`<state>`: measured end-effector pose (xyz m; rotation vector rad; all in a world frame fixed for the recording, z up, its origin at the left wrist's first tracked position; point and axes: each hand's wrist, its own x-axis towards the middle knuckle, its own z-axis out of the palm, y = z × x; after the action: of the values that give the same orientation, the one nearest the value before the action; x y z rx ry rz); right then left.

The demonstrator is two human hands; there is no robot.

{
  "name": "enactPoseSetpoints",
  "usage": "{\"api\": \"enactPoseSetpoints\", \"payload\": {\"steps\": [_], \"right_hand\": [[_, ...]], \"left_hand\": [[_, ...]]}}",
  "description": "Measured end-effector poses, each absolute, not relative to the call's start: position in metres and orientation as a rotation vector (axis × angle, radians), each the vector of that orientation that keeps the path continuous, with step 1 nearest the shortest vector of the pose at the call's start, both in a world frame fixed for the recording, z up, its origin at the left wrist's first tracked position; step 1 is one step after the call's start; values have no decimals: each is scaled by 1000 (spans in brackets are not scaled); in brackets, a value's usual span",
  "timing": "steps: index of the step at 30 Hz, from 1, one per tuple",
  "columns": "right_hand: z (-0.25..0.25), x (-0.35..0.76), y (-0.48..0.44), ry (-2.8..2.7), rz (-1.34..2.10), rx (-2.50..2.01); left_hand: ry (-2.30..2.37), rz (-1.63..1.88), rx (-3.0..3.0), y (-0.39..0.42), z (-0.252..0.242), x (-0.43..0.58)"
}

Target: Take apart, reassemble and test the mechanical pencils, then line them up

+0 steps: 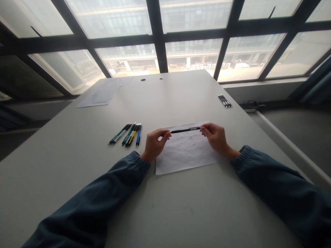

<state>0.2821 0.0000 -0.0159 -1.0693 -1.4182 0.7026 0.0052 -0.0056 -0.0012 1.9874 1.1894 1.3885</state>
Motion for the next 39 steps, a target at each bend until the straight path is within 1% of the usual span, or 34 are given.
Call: {"api": "enactPoseSetpoints", "payload": {"steps": [39], "right_hand": [[-17,283,0,-1444,712,-1052]], "left_hand": [[1201,1357,1988,-6,1,5]]}}
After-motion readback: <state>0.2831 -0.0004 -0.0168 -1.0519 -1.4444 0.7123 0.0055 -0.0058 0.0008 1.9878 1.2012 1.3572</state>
